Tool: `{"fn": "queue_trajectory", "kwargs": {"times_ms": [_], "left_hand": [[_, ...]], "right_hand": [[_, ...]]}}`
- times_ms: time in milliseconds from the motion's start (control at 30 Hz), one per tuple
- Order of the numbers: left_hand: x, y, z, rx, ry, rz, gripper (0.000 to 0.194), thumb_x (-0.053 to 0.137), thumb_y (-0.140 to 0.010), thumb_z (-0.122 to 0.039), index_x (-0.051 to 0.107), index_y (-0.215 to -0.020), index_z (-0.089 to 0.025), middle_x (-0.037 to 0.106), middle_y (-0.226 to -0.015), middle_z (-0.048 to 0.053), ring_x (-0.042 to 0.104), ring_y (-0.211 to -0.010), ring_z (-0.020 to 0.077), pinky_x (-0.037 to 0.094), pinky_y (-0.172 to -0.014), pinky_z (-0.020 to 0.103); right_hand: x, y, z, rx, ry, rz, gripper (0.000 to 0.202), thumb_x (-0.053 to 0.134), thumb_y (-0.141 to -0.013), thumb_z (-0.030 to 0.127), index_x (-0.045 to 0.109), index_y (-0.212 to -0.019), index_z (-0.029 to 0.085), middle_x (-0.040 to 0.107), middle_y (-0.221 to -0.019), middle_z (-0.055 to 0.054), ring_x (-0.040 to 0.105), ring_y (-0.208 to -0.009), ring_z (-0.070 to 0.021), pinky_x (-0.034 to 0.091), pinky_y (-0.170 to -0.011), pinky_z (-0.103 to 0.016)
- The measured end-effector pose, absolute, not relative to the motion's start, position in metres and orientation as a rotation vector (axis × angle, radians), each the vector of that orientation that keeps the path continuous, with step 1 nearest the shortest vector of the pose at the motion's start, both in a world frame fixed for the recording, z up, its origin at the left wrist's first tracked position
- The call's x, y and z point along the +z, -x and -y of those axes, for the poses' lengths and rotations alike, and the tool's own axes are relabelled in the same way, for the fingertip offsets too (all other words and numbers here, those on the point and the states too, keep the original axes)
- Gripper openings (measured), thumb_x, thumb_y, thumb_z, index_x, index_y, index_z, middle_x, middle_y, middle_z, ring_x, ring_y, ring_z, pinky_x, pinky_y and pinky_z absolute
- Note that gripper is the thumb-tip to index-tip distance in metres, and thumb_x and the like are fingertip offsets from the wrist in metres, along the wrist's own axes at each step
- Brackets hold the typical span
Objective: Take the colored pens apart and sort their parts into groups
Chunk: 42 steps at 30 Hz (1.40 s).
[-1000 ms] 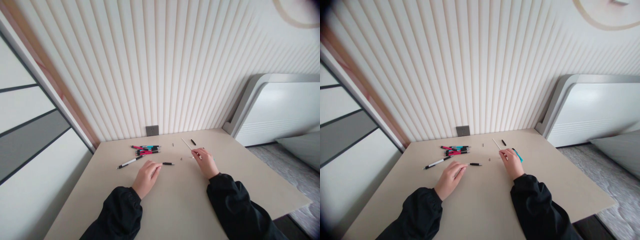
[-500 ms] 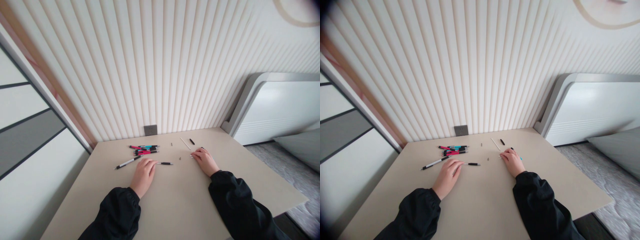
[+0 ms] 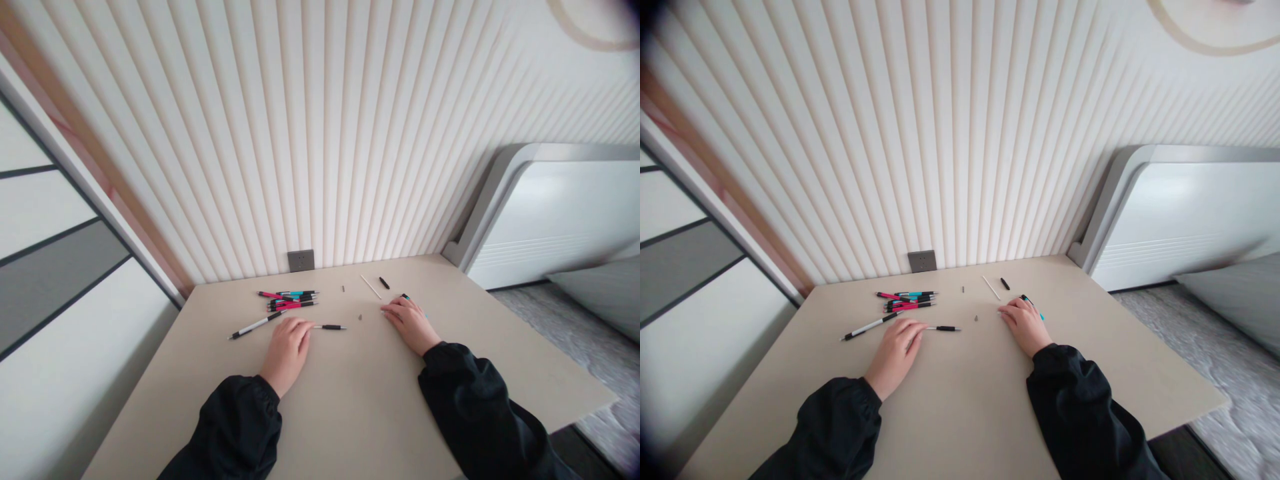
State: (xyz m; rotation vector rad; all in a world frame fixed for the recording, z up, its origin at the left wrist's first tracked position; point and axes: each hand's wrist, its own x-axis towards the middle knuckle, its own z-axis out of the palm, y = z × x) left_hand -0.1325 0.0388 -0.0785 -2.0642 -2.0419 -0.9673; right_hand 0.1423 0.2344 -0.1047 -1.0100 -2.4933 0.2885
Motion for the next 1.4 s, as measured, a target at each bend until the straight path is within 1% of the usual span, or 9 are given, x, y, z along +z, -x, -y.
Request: {"fn": "queue_trajectory", "kwargs": {"times_ms": [200, 467, 667, 767, 833, 967, 1100, 1233, 1400], "left_hand": [[-0.081, 0.134, -0.039, -0.922, 2.022, 2.068, 0.025, 0.045, -0.088, -0.012, 0.062, -0.104, -0.02, 0.061, -0.098, 0.006, 0.056, -0.095, 0.0216, 0.046, -0.087, 0.041], [-0.084, 0.136, -0.04, -0.795, 2.002, 2.116, 0.029, 0.048, -0.087, -0.013, 0.06, -0.113, -0.019, 0.06, -0.105, 0.008, 0.054, -0.102, 0.0241, 0.044, -0.09, 0.044], [-0.08, 0.133, -0.04, -0.769, 2.028, 2.131, 0.018, 0.05, -0.088, -0.015, 0.066, -0.095, -0.02, 0.062, -0.098, 0.006, 0.055, -0.096, 0.023, 0.044, -0.086, 0.041], [-0.08, 0.132, -0.04, -0.757, 2.028, 2.128, 0.015, 0.052, -0.088, -0.015, 0.066, -0.088, -0.02, 0.063, -0.095, 0.005, 0.056, -0.094, 0.0228, 0.043, -0.083, 0.04], [-0.081, 0.132, -0.04, -0.733, 2.024, 2.125, 0.014, 0.052, -0.089, -0.015, 0.065, -0.086, -0.021, 0.063, -0.095, 0.005, 0.056, -0.093, 0.0227, 0.042, -0.082, 0.039], [-0.084, 0.133, -0.038, -0.689, 2.044, 2.095, 0.015, 0.05, -0.089, -0.015, 0.063, -0.086, -0.021, 0.063, -0.095, 0.004, 0.055, -0.092, 0.0219, 0.042, -0.081, 0.037], [-0.084, 0.131, -0.037, -0.662, 2.118, 2.059, 0.013, 0.051, -0.09, -0.018, 0.063, -0.088, -0.02, 0.063, -0.093, 0.004, 0.056, -0.09, 0.0212, 0.043, -0.08, 0.037], [-0.08, 0.129, -0.037, -0.698, 2.213, 2.009, 0.014, 0.05, -0.091, -0.021, 0.064, -0.091, -0.02, 0.064, -0.089, 0.005, 0.058, -0.088, 0.0212, 0.046, -0.078, 0.036], [-0.075, 0.126, -0.035, -0.824, 2.252, 1.976, 0.021, 0.045, -0.094, -0.023, 0.065, -0.098, -0.019, 0.066, -0.084, 0.006, 0.061, -0.08, 0.0206, 0.048, -0.074, 0.034]], "right_hand": [[-0.105, -0.142, -0.234, 0.323, 1.02, 2.488, 0.026, 0.048, -0.09, 0.038, 0.071, -0.095, 0.026, 0.063, -0.098, -0.006, 0.057, -0.095, -0.022, 0.044, -0.086, -0.036], [-0.103, -0.142, -0.233, 0.317, 1.006, 2.441, 0.027, 0.05, -0.089, 0.041, 0.068, -0.102, 0.025, 0.064, -0.098, -0.007, 0.058, -0.095, -0.0234, 0.044, -0.086, -0.038], [-0.079, -0.115, -0.195, 0.201, 0.854, 2.251, 0.028, 0.041, -0.094, 0.03, 0.067, -0.104, 0.021, 0.065, -0.096, -0.01, 0.058, -0.09, -0.0235, 0.043, -0.085, -0.039], [-0.072, -0.088, -0.162, 0.131, 0.647, 2.422, 0.026, 0.043, -0.093, 0.022, 0.065, -0.109, 0.023, 0.065, -0.098, -0.01, 0.056, -0.093, -0.0238, 0.042, -0.083, -0.04], [-0.071, -0.071, -0.145, 0.115, 0.61, 2.499, 0.025, 0.049, -0.091, 0.019, 0.063, -0.111, 0.023, 0.063, -0.103, -0.01, 0.055, -0.096, -0.0248, 0.041, -0.083, -0.04], [-0.075, -0.052, -0.132, 0.164, 0.645, 2.552, 0.013, 0.059, -0.087, 0.022, 0.065, -0.098, 0.022, 0.063, -0.097, -0.007, 0.054, -0.093, -0.0231, 0.042, -0.08, -0.037], [-0.081, -0.048, -0.134, 0.177, 0.65, 2.533, 0.004, 0.06, -0.088, 0.024, 0.063, -0.086, 0.022, 0.064, -0.085, -0.004, 0.055, -0.085, -0.0209, 0.04, -0.076, -0.035], [-0.078, -0.048, -0.132, 0.214, 0.573, 2.487, 0.009, 0.055, -0.091, 0.026, 0.062, -0.089, 0.022, 0.066, -0.084, -0.004, 0.057, -0.083, -0.02, 0.039, -0.076, -0.034], [-0.068, -0.051, -0.127, 0.374, 0.508, 2.371, 0.016, 0.049, -0.094, 0.03, 0.063, -0.094, 0.023, 0.066, -0.087, -0.004, 0.059, -0.082, -0.0181, 0.042, -0.077, -0.033]]}}
